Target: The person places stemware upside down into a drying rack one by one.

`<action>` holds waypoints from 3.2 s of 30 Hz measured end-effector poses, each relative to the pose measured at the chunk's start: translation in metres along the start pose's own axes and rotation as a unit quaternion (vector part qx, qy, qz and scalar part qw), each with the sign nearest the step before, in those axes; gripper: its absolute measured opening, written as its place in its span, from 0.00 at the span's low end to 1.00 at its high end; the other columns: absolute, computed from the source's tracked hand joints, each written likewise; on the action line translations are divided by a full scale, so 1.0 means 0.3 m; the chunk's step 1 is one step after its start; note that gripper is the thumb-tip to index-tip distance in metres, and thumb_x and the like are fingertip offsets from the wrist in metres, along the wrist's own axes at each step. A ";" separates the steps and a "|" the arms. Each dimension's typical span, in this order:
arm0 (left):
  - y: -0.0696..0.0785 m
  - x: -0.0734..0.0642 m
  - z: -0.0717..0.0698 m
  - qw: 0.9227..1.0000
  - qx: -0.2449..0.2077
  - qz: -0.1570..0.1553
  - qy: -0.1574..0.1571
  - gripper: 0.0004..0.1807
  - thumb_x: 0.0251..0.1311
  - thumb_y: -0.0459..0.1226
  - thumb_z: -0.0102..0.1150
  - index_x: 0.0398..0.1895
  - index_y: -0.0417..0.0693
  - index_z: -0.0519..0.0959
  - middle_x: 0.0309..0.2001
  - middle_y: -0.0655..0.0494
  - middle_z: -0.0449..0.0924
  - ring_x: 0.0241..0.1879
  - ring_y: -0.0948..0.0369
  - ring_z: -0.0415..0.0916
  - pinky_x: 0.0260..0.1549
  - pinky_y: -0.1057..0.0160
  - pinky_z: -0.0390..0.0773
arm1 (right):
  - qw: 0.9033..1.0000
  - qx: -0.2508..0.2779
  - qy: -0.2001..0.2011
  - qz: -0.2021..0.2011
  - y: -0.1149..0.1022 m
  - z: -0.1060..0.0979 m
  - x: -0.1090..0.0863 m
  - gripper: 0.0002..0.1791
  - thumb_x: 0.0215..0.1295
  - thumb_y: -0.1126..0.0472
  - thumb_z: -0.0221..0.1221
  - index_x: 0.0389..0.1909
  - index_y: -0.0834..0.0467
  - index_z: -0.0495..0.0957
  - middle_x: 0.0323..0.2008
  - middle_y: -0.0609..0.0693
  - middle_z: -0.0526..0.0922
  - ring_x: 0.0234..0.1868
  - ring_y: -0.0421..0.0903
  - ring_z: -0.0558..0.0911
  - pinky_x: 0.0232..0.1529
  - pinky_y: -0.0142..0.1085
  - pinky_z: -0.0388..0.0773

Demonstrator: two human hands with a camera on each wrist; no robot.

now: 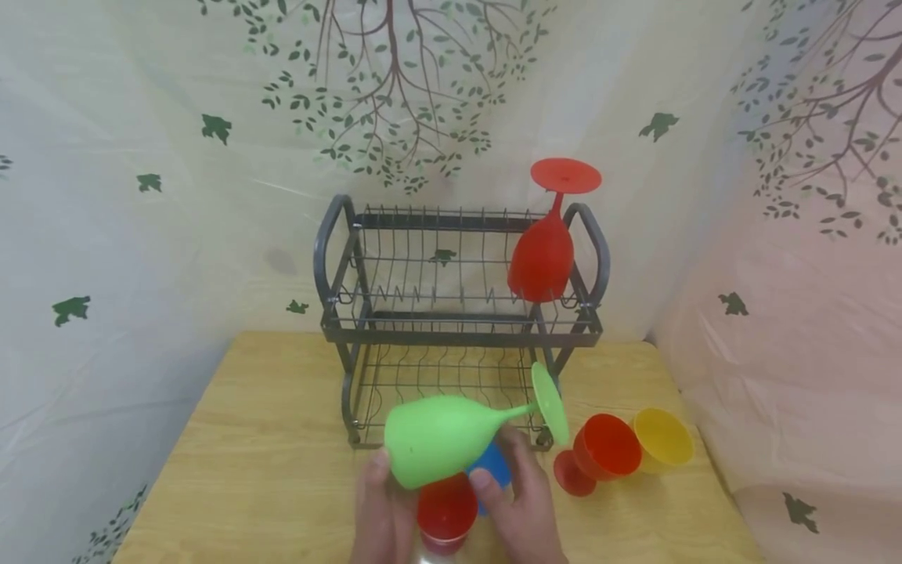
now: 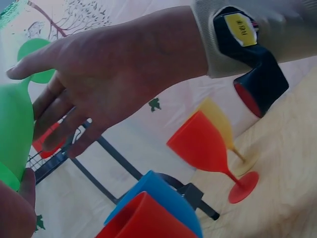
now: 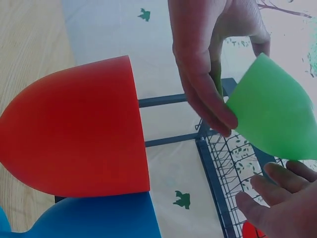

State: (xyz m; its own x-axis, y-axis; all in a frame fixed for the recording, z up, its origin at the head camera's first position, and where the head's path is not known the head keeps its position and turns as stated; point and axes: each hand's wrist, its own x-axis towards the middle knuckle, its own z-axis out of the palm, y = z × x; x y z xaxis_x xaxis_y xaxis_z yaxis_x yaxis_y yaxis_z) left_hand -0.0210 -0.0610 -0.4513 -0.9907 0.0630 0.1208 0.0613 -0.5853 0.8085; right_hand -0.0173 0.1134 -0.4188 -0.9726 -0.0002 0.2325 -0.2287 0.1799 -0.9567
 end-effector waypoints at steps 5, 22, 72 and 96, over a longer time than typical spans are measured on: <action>-0.003 0.004 0.008 0.999 -0.004 -0.025 -0.022 0.27 0.79 0.47 0.29 0.66 0.51 0.77 0.63 0.52 0.79 0.68 0.51 0.71 0.70 0.55 0.68 | 0.997 0.053 0.023 0.044 -0.007 0.015 0.001 0.31 0.69 0.65 0.63 0.71 0.58 0.66 0.71 0.54 0.72 0.74 0.65 0.66 0.68 0.73 0.58; 0.007 -0.006 -0.003 0.993 -0.016 -0.072 -0.096 0.27 0.82 0.45 0.26 0.72 0.58 0.72 0.72 0.59 0.71 0.73 0.61 0.64 0.72 0.64 0.63 | 0.989 0.074 0.092 0.084 -0.025 -0.008 -0.013 0.30 0.65 0.69 0.65 0.67 0.57 0.69 0.68 0.53 0.76 0.70 0.54 0.73 0.73 0.59 0.62; 0.034 -0.039 -0.259 0.834 0.515 0.198 -0.028 0.33 0.55 0.27 0.63 0.68 0.45 0.74 0.64 0.49 0.77 0.66 0.64 0.70 0.63 0.72 0.69 | 0.967 0.027 0.110 -0.230 -0.274 -0.215 0.279 0.33 0.58 0.80 0.62 0.67 0.67 0.71 0.63 0.59 0.77 0.63 0.55 0.76 0.68 0.35 0.72; 0.015 -0.081 -0.270 0.843 0.513 0.155 -0.034 0.33 0.60 0.27 0.61 0.70 0.44 0.70 0.65 0.48 0.77 0.67 0.65 0.70 0.62 0.69 0.72 | 0.963 -0.089 0.094 -0.237 -0.393 -0.167 0.528 0.31 0.67 0.60 0.67 0.69 0.60 0.71 0.64 0.47 0.78 0.66 0.43 0.75 0.68 0.48 0.72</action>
State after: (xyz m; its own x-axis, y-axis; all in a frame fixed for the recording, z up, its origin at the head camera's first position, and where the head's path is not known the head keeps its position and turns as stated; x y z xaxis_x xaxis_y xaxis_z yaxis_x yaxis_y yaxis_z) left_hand -0.0065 -0.1307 -0.4973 -0.9008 0.1028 0.4219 0.4233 0.4243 0.8005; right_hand -0.1422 0.1413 -0.2606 -0.7327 0.0516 0.6786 -0.6175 0.3689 -0.6947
